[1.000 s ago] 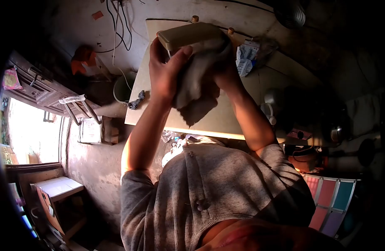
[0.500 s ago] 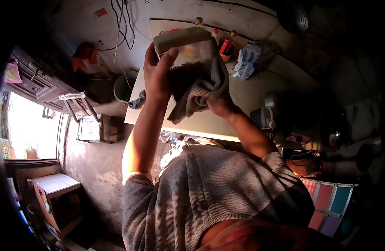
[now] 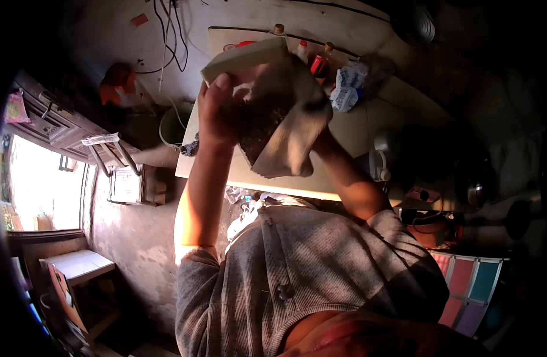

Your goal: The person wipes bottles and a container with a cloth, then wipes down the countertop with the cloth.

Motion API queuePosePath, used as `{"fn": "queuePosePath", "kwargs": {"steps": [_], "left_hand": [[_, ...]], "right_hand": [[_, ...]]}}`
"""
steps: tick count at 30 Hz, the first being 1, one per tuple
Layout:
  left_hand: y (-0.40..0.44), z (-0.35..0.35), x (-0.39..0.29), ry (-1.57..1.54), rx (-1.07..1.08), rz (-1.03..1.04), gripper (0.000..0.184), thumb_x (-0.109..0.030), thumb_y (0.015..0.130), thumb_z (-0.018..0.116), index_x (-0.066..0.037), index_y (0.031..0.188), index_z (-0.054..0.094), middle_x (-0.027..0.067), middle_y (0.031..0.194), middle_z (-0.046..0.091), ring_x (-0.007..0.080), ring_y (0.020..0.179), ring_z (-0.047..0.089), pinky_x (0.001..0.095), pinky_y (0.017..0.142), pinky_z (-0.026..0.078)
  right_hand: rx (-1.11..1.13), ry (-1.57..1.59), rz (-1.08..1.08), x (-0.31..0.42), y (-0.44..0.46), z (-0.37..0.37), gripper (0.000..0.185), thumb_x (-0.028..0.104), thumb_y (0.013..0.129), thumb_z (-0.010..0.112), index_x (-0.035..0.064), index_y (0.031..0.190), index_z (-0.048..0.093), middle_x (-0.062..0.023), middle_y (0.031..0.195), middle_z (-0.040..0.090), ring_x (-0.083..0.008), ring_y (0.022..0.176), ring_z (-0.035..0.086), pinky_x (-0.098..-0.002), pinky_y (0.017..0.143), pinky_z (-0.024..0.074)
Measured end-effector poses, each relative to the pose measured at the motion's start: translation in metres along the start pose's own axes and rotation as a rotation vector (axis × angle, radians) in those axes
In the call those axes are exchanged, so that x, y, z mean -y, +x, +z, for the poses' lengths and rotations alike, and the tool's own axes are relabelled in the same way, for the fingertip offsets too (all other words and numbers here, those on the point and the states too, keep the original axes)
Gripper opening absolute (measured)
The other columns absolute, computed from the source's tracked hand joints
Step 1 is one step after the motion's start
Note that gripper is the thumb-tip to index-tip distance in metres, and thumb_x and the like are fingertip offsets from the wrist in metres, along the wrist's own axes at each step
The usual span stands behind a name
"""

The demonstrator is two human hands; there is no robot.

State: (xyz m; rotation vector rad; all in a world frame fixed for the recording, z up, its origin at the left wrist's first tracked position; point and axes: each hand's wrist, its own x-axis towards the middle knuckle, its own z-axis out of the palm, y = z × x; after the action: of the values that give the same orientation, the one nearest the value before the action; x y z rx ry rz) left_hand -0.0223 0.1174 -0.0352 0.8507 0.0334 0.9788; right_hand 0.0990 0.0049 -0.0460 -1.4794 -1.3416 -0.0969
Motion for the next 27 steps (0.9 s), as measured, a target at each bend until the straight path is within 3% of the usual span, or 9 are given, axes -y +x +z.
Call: {"fn": "queuePosePath", "kwargs": {"steps": [6,9,11,13,15,19,22,23,27], "left_hand": [[0.012,-0.013,-0.020,0.028,-0.044,0.018,0.049,-0.041,0.085,0.042,-0.004,0.116,0.050,0.0110,0.109,0.057,0.0228,0.103,0.051,0.0339,0.084,0.037],[0.021,-0.020,-0.015,-0.083,-0.023,-0.045,0.056,-0.046,0.085,0.041,-0.004,0.123,0.044,0.0122,0.114,0.054,0.0234,0.107,0.048,0.0351,0.085,0.037],[0.027,-0.019,-0.010,-0.469,0.341,-0.144,0.060,-0.047,0.084,0.041,-0.004,0.126,0.041,0.0132,0.118,0.051,0.0237,0.110,0.045,0.0354,0.087,0.037],[0.033,-0.012,-0.008,-0.460,0.466,-0.154,0.065,-0.054,0.085,0.036,-0.006,0.129,0.037,0.0134,0.124,0.047,0.0251,0.116,0.042,0.0393,0.093,0.031],[0.034,0.002,-0.010,0.303,0.080,-0.051,0.071,-0.062,0.085,0.029,-0.009,0.132,0.033,0.0127,0.130,0.042,0.0267,0.120,0.038,0.0444,0.099,0.021],[0.031,-0.014,0.003,0.338,-0.340,0.101,0.076,-0.066,0.084,0.022,-0.010,0.135,0.028,0.0110,0.136,0.035,0.0261,0.126,0.031,0.0470,0.103,0.011],[0.005,-0.013,0.014,0.392,-0.458,0.210,0.073,-0.064,0.085,0.023,-0.009,0.132,0.033,0.0107,0.129,0.042,0.0236,0.119,0.038,0.0446,0.100,0.017],[-0.008,-0.016,0.024,0.553,-0.372,0.280,0.060,-0.051,0.090,0.032,-0.005,0.128,0.035,0.0116,0.125,0.042,0.0218,0.108,0.046,0.0383,0.091,0.032],[-0.054,0.011,0.055,0.893,0.089,0.188,0.083,-0.037,0.070,0.072,0.000,0.130,0.027,0.0142,0.124,0.042,0.0247,0.105,0.048,0.0348,0.085,0.038]], "right_hand": [[0.134,-0.137,-0.068,0.010,-0.042,-0.003,0.089,0.014,0.059,0.074,-0.0018,0.132,0.025,-0.0163,0.113,0.050,-0.0283,0.103,0.049,-0.0341,0.091,0.0385],[0.253,-0.030,-0.052,0.022,-0.032,-0.010,0.080,0.018,0.071,0.067,-0.0055,0.132,0.021,-0.0235,0.128,0.034,-0.0316,0.114,0.040,-0.0391,0.095,0.0335],[0.241,0.028,0.106,0.042,-0.015,-0.018,0.075,0.019,0.070,0.067,-0.0054,0.129,0.026,-0.0209,0.120,0.042,-0.0285,0.107,0.045,-0.0364,0.091,0.0363],[0.242,0.111,0.206,0.041,-0.008,-0.021,0.072,0.021,0.070,0.067,-0.0054,0.126,0.029,-0.0192,0.115,0.046,-0.0264,0.102,0.048,-0.0345,0.089,0.0378],[0.115,0.391,0.134,0.017,-0.018,-0.016,0.073,0.027,0.068,0.068,-0.0053,0.123,0.033,-0.0174,0.109,0.050,-0.0232,0.099,0.050,-0.0325,0.086,0.0396],[-0.147,-0.186,-0.073,0.031,0.003,-0.025,0.067,0.024,0.058,0.070,-0.0048,0.111,0.040,-0.0185,0.095,0.050,-0.0269,0.085,0.050,-0.0316,0.077,0.0415],[-0.246,-0.271,-0.086,0.055,0.024,-0.039,0.054,0.014,0.050,0.067,-0.0054,0.094,0.042,-0.0186,0.075,0.050,-0.0310,0.065,0.049,-0.0318,0.064,0.0436],[-0.274,-0.239,-0.076,0.048,0.022,-0.036,0.053,0.013,0.051,0.068,-0.0054,0.093,0.042,-0.0172,0.073,0.049,-0.0288,0.064,0.049,-0.0311,0.062,0.0434],[-0.350,-0.189,-0.062,0.034,0.019,-0.021,0.051,0.012,0.059,0.069,-0.0038,0.099,0.042,-0.0130,0.079,0.050,-0.0218,0.071,0.051,-0.0280,0.066,0.0429]]}}
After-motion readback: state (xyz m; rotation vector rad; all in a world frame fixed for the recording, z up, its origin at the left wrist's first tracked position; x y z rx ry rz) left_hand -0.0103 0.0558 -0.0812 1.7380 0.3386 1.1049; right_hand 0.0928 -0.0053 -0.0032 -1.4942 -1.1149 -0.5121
